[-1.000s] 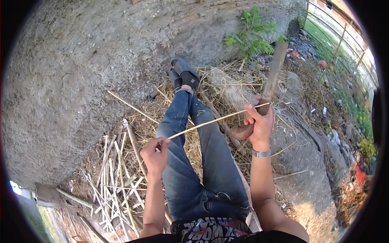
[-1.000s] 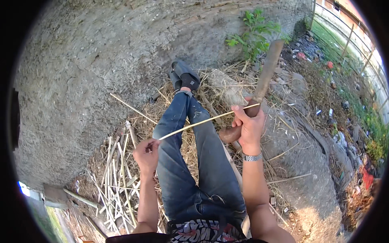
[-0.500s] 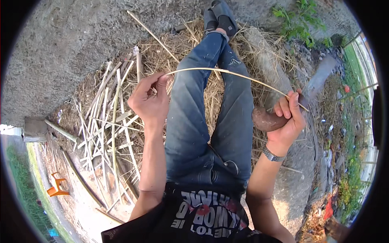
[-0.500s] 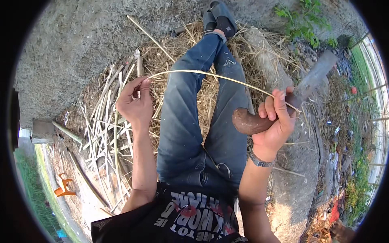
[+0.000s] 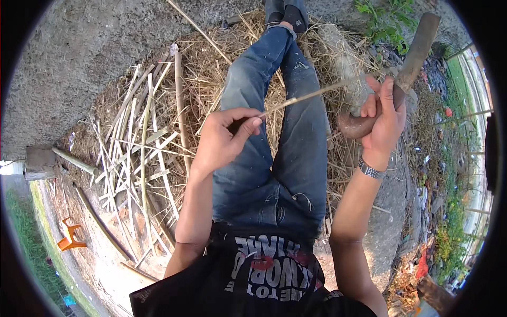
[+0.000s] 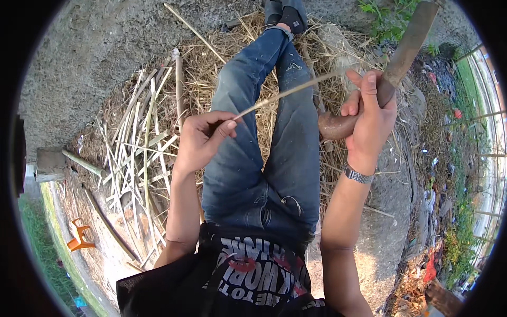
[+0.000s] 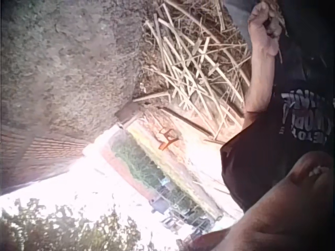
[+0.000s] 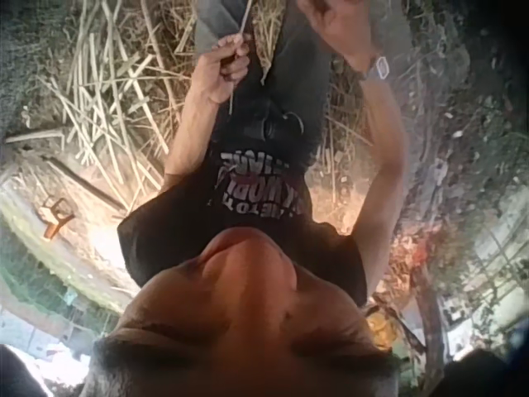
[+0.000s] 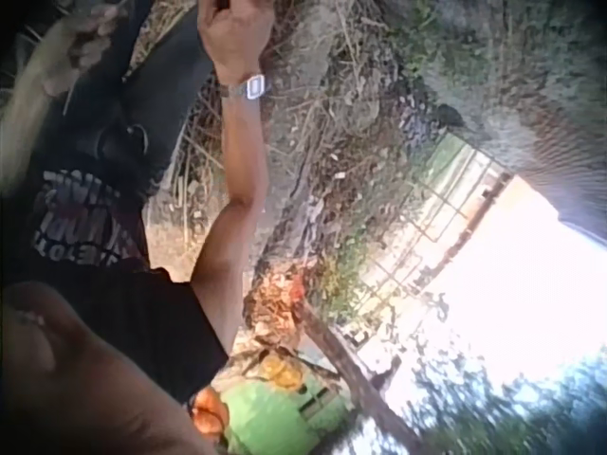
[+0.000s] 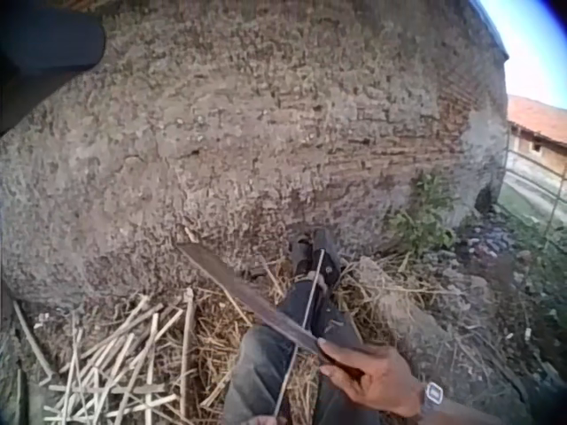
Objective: The person shaves a long thin strip of bamboo using a machete while sitting outdoors, supporting the wood against their leg.
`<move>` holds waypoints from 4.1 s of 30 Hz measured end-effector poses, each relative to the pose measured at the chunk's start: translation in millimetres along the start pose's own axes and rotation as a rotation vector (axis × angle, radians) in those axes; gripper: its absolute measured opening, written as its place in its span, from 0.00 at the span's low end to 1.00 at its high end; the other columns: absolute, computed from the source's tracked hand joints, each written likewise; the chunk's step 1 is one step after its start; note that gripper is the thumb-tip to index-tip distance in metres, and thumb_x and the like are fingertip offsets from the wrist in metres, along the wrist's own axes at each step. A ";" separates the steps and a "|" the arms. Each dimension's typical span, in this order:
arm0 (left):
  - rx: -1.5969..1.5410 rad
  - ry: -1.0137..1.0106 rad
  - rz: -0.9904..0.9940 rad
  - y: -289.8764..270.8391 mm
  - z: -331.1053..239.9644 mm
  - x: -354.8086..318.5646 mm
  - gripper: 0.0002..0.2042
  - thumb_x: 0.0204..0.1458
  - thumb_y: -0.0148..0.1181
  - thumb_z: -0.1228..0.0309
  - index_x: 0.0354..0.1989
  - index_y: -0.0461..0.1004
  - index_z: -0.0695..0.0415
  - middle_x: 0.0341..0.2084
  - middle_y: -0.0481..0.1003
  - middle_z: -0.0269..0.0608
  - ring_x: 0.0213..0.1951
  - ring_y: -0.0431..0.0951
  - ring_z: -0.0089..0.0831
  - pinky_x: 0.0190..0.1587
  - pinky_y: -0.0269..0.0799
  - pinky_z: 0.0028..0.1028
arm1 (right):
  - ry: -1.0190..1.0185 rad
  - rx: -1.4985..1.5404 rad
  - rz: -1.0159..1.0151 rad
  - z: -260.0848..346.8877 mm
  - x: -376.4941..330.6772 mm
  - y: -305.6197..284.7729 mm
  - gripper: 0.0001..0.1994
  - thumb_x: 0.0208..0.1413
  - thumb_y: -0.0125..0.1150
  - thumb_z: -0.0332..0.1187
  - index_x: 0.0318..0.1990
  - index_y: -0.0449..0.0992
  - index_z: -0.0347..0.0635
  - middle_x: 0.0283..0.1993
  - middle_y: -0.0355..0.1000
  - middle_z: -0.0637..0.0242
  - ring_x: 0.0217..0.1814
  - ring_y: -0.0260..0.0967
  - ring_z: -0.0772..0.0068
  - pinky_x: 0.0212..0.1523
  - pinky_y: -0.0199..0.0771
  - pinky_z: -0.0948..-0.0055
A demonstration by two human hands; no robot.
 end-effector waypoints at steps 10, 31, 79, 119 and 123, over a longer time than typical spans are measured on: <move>-0.460 -0.203 -0.219 -11.8 43.6 -18.8 0.11 0.63 0.69 0.69 0.48 0.84 0.63 0.28 0.83 0.39 0.20 0.70 0.16 0.22 0.56 0.18 | -0.107 -0.270 0.346 -35.0 -55.5 9.9 0.23 0.77 0.50 0.45 0.64 0.73 0.31 0.31 0.77 0.64 0.19 0.66 0.83 0.20 0.63 0.81; -1.148 -0.404 -0.015 49.4 39.0 -19.2 0.07 0.69 0.60 0.68 0.46 0.79 0.57 0.29 0.78 0.29 0.17 0.55 0.13 0.19 0.46 0.18 | -0.969 -0.986 0.902 -28.0 -81.8 111.6 0.21 0.62 0.70 0.52 0.63 0.82 0.72 0.25 0.66 0.75 0.17 0.67 0.70 0.18 0.71 0.68; -1.026 -0.609 0.023 55.0 60.0 -47.9 0.11 0.72 0.55 0.67 0.54 0.79 0.60 0.25 0.73 0.30 0.16 0.54 0.12 0.18 0.44 0.18 | -0.259 -0.614 0.324 -37.7 44.0 24.2 0.20 0.69 0.68 0.38 0.64 0.81 0.41 0.31 0.79 0.73 0.29 0.68 0.86 0.30 0.69 0.78; -2.030 -0.686 0.512 94.0 14.6 -58.3 0.08 0.75 0.45 0.69 0.42 0.67 0.59 0.18 0.61 0.26 0.12 0.50 0.11 0.12 0.43 0.18 | -0.766 -0.815 0.940 -26.2 -92.1 84.7 0.21 0.62 0.71 0.47 0.63 0.82 0.63 0.26 0.74 0.70 0.18 0.70 0.67 0.21 0.71 0.65; -2.062 -0.696 0.584 102.7 8.1 -58.5 0.07 0.75 0.46 0.70 0.42 0.67 0.58 0.18 0.61 0.26 0.12 0.50 0.11 0.12 0.43 0.17 | -0.607 -0.761 0.705 -45.3 -47.5 77.9 0.23 0.61 0.73 0.43 0.63 0.82 0.57 0.23 0.73 0.69 0.18 0.69 0.66 0.20 0.69 0.64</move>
Point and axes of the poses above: each hand's wrist, its own x-axis towards the middle knuckle, its own y-axis out of the palm, z = x × y, the point moved 9 cm from there along x, towards the middle knuckle
